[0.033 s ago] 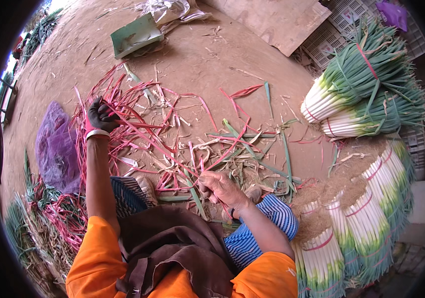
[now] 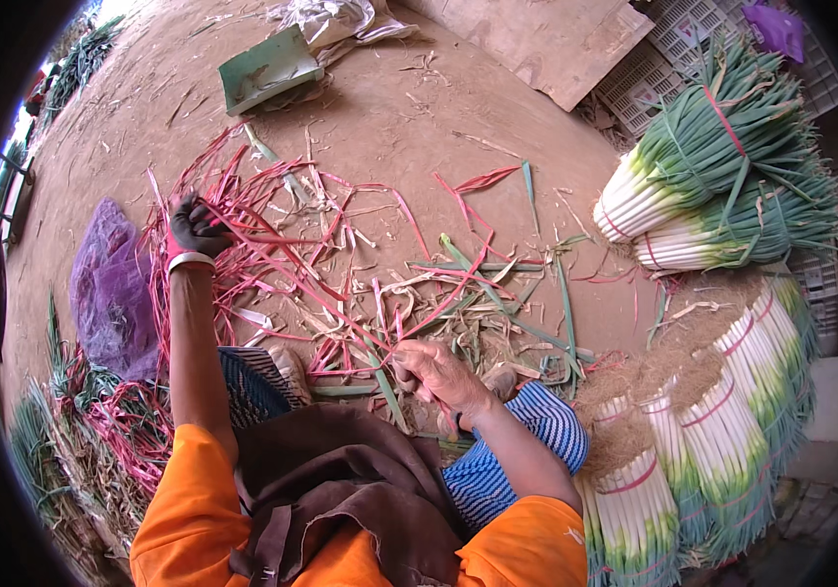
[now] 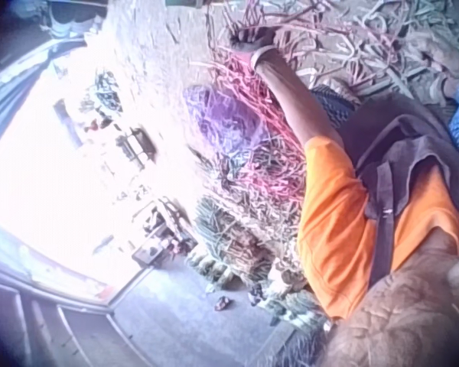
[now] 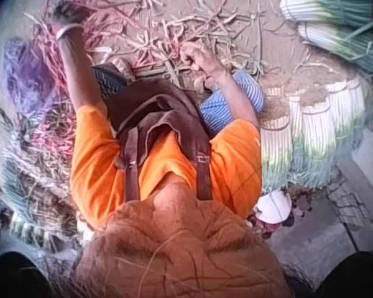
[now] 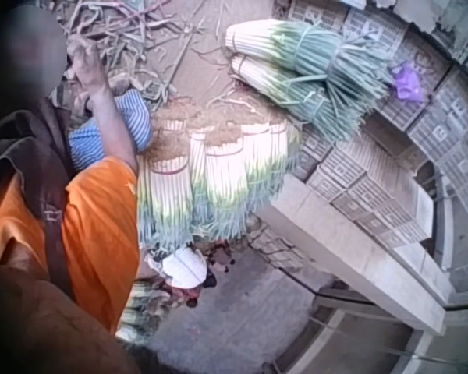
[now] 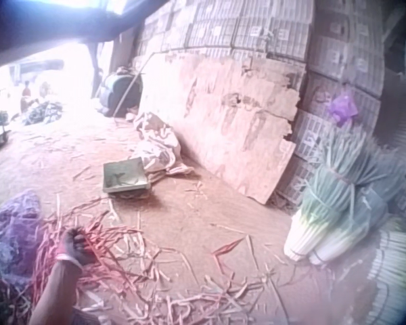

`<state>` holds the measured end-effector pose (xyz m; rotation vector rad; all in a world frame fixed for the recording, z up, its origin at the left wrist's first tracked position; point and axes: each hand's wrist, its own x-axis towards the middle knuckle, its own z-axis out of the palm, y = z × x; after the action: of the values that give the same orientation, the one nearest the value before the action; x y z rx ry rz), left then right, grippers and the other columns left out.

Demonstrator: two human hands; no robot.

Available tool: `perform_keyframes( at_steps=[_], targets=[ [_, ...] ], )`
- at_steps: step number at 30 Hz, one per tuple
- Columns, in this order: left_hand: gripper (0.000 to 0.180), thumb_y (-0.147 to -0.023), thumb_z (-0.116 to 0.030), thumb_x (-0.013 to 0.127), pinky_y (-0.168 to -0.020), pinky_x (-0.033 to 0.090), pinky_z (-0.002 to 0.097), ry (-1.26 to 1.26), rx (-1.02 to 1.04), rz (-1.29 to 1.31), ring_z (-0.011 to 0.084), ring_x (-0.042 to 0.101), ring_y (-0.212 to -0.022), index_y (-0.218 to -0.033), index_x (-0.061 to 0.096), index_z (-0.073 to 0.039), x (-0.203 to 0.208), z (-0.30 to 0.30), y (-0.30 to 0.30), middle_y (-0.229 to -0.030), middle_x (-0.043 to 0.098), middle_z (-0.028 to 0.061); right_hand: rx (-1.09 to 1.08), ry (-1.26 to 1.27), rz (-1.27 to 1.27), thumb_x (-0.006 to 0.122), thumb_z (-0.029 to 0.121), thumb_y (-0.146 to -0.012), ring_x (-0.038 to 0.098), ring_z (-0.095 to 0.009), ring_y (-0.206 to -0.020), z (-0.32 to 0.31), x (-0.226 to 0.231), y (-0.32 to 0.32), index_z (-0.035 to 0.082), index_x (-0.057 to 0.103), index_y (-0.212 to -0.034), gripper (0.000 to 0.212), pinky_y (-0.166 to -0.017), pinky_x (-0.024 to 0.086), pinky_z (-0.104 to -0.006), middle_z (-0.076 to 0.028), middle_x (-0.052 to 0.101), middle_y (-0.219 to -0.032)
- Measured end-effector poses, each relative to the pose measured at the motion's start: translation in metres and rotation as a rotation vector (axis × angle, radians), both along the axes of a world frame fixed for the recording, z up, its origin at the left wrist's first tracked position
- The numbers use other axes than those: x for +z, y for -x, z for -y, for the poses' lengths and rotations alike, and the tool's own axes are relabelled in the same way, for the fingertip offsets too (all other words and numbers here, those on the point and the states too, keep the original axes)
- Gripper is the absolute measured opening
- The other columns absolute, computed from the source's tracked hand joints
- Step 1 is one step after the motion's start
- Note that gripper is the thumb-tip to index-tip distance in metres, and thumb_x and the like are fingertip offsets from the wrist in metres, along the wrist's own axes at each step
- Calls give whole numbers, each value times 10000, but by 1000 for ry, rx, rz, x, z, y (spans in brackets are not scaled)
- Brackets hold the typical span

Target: The person handles and organizes scallion stalks and bundles on the floor, picking up red plastic ties to prepare them for securing the bundles.

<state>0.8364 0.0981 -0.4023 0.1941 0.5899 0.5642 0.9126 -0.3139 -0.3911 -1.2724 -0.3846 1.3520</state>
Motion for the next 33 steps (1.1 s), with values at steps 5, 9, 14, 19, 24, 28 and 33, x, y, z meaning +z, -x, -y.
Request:
perform_keyframes(
  at_steps=[5,9,14,19,24,28,33],
  targets=[
    [286,-917,-326,490,-320,208,243,-378,-135,3,80,269,-338,-671,445,-190,15,14,-7,-450,296,-69,-110,-106,-42,475,335,-937,337,-23,-470,8,-16,-14,59,494,-818,301,-403,279,-170,29,414,-625],
    [273,-923,-371,489,-322,206,237,-600,-259,-255,63,300,-363,-1016,586,-133,20,19,-3,-486,324,-70,-280,21,84,487,308,-945,281,-9,-428,7,12,-33,60,468,-770,304,-385,232,-172,66,314,-548],
    [307,-929,-298,458,-342,201,222,-644,-249,-233,54,287,-376,-1144,552,-102,37,28,11,-495,316,-67,-280,368,1079,489,260,-930,497,-127,-463,17,2,-78,20,591,-960,262,-407,373,-258,-22,505,-591],
    [399,-902,-317,503,-373,230,195,-934,-775,-23,45,332,-418,-1245,473,-115,21,119,-15,-554,383,-53,-43,337,1476,493,79,-849,622,-279,-794,-21,-15,-73,60,611,-1037,223,-663,494,-378,-151,616,-873],
    [541,-918,-447,460,-374,234,215,-645,-1068,52,68,330,-406,-1330,377,-107,20,177,-24,-557,396,-16,83,-59,1395,528,10,-775,599,-307,-851,-50,8,-51,40,617,-1003,247,-725,487,-387,-155,601,-913],
    [399,-975,-222,318,-412,262,206,-706,-1297,-10,48,334,-440,-1340,352,-65,27,186,-31,-575,370,-38,49,-46,1342,575,44,-772,586,-329,-750,-48,4,-48,48,578,-909,137,-649,481,-405,-144,575,-844],
    [300,-973,-310,335,-349,265,198,-592,-1302,-38,47,352,-388,-972,522,-75,19,193,-29,-570,413,-25,-106,-52,1321,623,68,-776,594,-321,-756,-51,14,-51,42,546,-893,142,-626,478,-391,-137,561,-794]
  ],
)
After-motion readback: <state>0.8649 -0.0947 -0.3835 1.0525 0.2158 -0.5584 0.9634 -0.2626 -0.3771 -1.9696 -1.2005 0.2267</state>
